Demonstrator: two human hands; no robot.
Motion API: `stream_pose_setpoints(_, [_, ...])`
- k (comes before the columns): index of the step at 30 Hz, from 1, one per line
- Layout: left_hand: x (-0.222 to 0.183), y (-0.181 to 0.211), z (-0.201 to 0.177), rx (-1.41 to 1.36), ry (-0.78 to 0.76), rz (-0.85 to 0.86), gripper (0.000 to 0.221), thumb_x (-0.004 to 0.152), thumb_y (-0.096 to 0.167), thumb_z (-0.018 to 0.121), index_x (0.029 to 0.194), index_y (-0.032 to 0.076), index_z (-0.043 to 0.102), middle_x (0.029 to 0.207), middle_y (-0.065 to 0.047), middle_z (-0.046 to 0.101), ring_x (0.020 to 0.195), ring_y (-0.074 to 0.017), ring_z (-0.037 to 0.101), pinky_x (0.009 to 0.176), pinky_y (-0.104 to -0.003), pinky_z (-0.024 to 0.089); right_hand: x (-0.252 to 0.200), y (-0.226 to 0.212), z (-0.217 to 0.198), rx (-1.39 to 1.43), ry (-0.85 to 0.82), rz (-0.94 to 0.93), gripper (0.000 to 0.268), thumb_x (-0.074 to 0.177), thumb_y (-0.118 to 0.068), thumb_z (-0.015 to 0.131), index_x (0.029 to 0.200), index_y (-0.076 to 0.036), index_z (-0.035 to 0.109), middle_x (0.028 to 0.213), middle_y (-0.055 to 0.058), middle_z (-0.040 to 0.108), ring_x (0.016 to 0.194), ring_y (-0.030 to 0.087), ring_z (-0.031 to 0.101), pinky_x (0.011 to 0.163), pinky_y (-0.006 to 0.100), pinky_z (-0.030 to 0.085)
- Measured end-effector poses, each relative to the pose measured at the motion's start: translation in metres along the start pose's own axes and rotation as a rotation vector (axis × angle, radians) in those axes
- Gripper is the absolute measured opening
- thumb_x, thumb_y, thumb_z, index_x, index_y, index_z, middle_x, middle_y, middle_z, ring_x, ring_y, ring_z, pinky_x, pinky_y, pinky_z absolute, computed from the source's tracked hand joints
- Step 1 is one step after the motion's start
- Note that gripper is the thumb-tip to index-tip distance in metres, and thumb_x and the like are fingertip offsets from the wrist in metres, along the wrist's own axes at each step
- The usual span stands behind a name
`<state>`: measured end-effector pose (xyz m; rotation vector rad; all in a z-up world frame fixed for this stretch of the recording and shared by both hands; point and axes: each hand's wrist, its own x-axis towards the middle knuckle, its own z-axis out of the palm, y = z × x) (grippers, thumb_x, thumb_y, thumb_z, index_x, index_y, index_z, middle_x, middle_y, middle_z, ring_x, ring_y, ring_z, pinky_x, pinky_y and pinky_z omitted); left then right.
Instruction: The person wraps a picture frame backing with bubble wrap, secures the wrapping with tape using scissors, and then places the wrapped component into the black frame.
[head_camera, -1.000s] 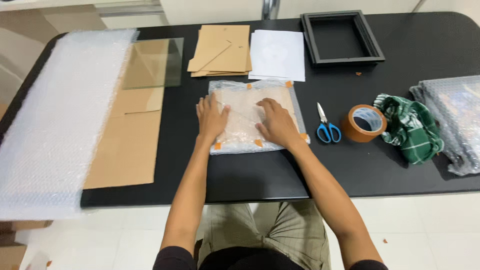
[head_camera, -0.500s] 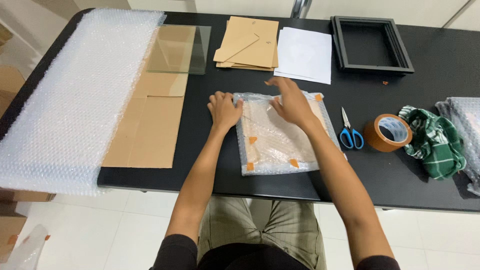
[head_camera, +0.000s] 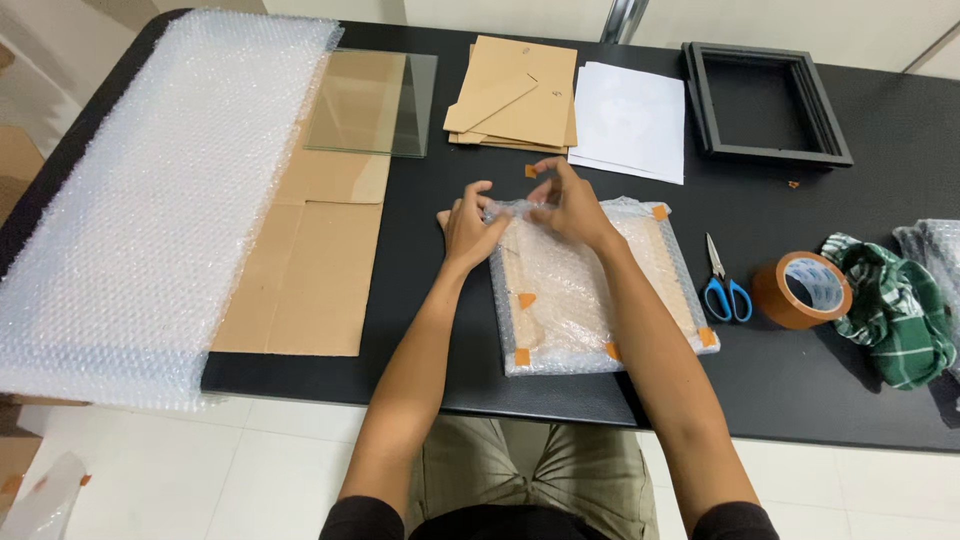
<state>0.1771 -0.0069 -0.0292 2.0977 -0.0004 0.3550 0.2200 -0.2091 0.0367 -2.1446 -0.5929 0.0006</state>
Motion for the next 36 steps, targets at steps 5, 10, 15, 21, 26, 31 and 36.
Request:
stream_pose_setpoints(5, [0.004, 0.014, 0.003, 0.155, -0.074, -0.050, 0.042, 0.085, 0.047, 0.074, 0.120, 0.022, 0.070, 0.116, -0.004, 0.070, 0.115, -0.0264, 0.059, 0.105, -0.051, 0.028, -0.004, -0.002, 0.007, 0.033, 0.056, -0.015, 0.058, 0.089, -0.002, 0.077, 0.140, -0.016, 0.054, 0.097, 0.006, 0.080, 0.085, 0.022, 0.071, 0.081, 0.036, 0.055])
stream_pose_setpoints(10, [0.019, -0.007, 0.015, 0.180, -0.046, -0.104, 0.031, 0.079, 0.039, 0.075, 0.108, 0.028, 0.072, 0.116, -0.002, 0.069, 0.115, -0.0269, 0.058, 0.101, -0.050, 0.029, 0.002, -0.001, 0.008, -0.046, 0.053, -0.070, 0.071, 0.085, 0.005, 0.077, 0.147, -0.020, 0.054, 0.104, 0.009, 0.079, 0.090, 0.028, 0.072, 0.083, 0.041, 0.055])
stream_pose_setpoints(15, [0.033, -0.021, 0.006, 0.235, -0.072, -0.082, 0.032, 0.086, 0.032, 0.066, 0.118, 0.032, 0.071, 0.103, 0.000, 0.079, 0.106, -0.0248, 0.073, 0.093, -0.042, 0.039, 0.004, -0.028, 0.010, -0.526, -0.011, 0.051, 0.068, 0.089, -0.019, 0.081, 0.150, -0.030, 0.052, 0.116, 0.001, 0.076, 0.113, 0.030, 0.072, 0.099, 0.051, 0.056])
stream_pose_setpoints(21, [0.027, -0.011, 0.014, 0.359, 0.030, 0.057, 0.018, 0.093, 0.024, 0.060, 0.107, 0.027, 0.070, 0.102, -0.001, 0.075, 0.104, -0.0270, 0.071, 0.090, -0.046, 0.041, 0.016, -0.033, -0.008, -0.616, -0.068, 0.044, 0.084, 0.080, -0.029, 0.091, 0.153, -0.025, 0.050, 0.109, 0.001, 0.080, 0.108, 0.033, 0.073, 0.097, 0.056, 0.055])
stream_pose_setpoints(26, [0.015, 0.000, 0.012, 0.315, 0.044, 0.118, 0.029, 0.091, 0.038, 0.066, 0.115, 0.022, 0.064, 0.113, -0.004, 0.064, 0.112, -0.0296, 0.061, 0.093, -0.047, 0.041, 0.030, -0.026, -0.007, -0.677, -0.174, 0.075, 0.080, 0.082, -0.034, 0.086, 0.153, -0.027, 0.049, 0.103, 0.001, 0.081, 0.107, 0.034, 0.074, 0.099, 0.056, 0.056])
stream_pose_setpoints(31, [0.021, 0.001, 0.016, 0.283, -0.062, 0.004, 0.034, 0.084, 0.042, 0.071, 0.114, 0.026, 0.067, 0.119, -0.001, 0.060, 0.119, -0.0266, 0.054, 0.098, -0.045, 0.035, 0.030, -0.031, -0.023, -0.410, -0.274, 0.147, 0.080, 0.081, -0.021, 0.085, 0.153, -0.027, 0.051, 0.099, 0.002, 0.081, 0.105, 0.032, 0.076, 0.099, 0.052, 0.055])
stream_pose_setpoints(36, [0.030, 0.018, 0.029, 0.333, -0.084, -0.224, 0.019, 0.083, 0.040, 0.069, 0.100, 0.034, 0.076, 0.115, 0.004, 0.053, 0.115, -0.0216, 0.044, 0.102, -0.042, 0.029, 0.024, -0.024, -0.027, -0.182, -0.305, 0.158, 0.082, 0.079, -0.006, 0.079, 0.155, -0.016, 0.052, 0.103, 0.016, 0.081, 0.103, 0.037, 0.077, 0.096, 0.051, 0.057])
